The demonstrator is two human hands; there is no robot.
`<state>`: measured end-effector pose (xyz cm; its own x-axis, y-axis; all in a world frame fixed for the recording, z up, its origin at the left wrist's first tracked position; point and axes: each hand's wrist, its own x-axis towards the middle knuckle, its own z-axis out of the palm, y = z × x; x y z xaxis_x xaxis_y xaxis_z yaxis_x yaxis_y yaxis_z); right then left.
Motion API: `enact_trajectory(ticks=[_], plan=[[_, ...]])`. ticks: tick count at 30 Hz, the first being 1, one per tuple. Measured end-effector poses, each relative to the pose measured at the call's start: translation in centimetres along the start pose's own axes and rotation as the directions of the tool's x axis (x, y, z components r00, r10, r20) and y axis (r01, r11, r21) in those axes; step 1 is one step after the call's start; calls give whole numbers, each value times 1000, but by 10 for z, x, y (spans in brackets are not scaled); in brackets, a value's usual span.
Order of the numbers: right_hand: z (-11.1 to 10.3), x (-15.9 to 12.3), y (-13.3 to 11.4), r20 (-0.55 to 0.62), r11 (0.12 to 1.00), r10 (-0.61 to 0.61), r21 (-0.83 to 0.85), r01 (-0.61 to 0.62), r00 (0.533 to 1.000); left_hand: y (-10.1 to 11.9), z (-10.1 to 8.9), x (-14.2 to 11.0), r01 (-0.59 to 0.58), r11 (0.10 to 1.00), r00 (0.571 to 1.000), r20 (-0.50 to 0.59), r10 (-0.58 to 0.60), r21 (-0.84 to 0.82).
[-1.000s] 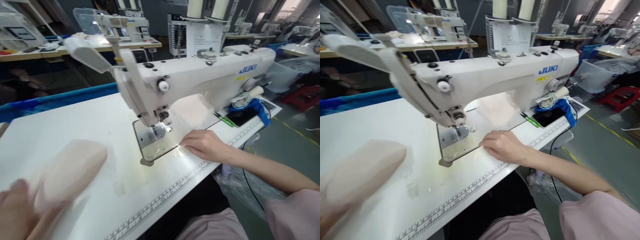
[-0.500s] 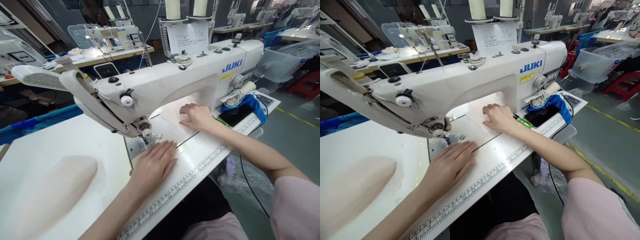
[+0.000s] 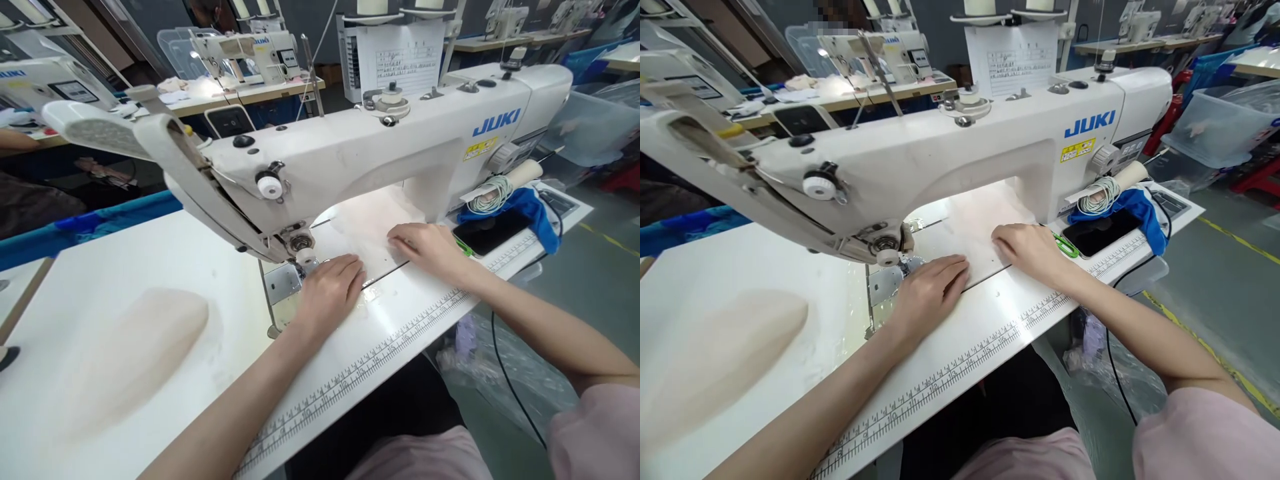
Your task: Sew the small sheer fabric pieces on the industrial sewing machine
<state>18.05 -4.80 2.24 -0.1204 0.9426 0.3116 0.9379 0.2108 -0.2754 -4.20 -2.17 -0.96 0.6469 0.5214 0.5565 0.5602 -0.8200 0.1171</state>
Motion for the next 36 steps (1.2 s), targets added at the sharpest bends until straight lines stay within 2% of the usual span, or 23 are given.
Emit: enact_trajectory(ticks=[2,4,5,6,7,8,9,10,11,15,17,20,22,23,25,27,29,31,32,35,36], plan=[[-3,-1,4,-141,983,90,173,-65,986,0,0,1,-4,1000,1000,-10,4,0],[-12,-4,3,-189,933,63,361,10,980,-2,0,2,-31,1000,1000,3,31,6],[-18,-7,0,-138,889,-5,453,68,990,-2,1,2,-52,999,998,26,52,9],[-25,-11,-4,-19,831,-102,548,96,995,-3,1,2,-73,997,996,56,72,10],[-31,-16,-9,184,773,-215,632,52,959,-4,2,2,-81,997,993,84,81,4],[-36,-21,-14,379,725,-336,688,-19,862,-4,3,2,-77,997,992,103,77,-8],[-39,-26,-19,472,683,-415,726,-76,778,-4,4,2,-60,998,992,110,63,-24],[-40,-31,-25,494,662,-420,740,-114,761,-4,4,2,-38,998,994,105,42,-43],[-39,-36,-30,503,656,-395,740,-148,769,-4,4,2,-14,998,995,96,20,-61],[-23,-48,-47,364,629,-100,744,-224,926,2,-6,5,72,991,996,62,-65,-109],[-15,-50,-55,279,592,14,772,-232,960,8,-20,8,137,981,990,59,-130,-138],[-5,-49,-68,97,545,138,824,-158,986,19,-47,5,218,954,975,79,-206,-203],[-1,-47,-79,-17,527,195,845,-90,981,29,-63,-5,196,919,980,84,-178,-342],[1,-47,-85,-49,514,212,855,-69,976,35,-69,-12,147,899,989,55,-136,-412],[4,-45,-98,-55,469,222,881,-58,973,48,-76,-29,116,887,992,12,-124,-446],[7,-45,-110,-10,409,209,909,-78,978,58,-79,-45,237,890,970,49,-237,-389],[8,-44,-118,76,360,170,923,-133,982,62,-84,-59,363,826,932,144,-334,-432],[6,-42,-120,222,323,61,918,-229,973,56,-94,-66,465,680,885,280,-372,-567],[5,-40,-118,309,307,-22,907,-288,951,49,-101,-69,517,577,856,365,-367,-633],[5,-33,-112,509,248,-257,856,-453,821,22,-118,-73,653,238,753,585,-301,-719],[6,-29,-111,542,232,-291,839,-492,788,14,-121,-73,693,180,718,646,-259,-699]])
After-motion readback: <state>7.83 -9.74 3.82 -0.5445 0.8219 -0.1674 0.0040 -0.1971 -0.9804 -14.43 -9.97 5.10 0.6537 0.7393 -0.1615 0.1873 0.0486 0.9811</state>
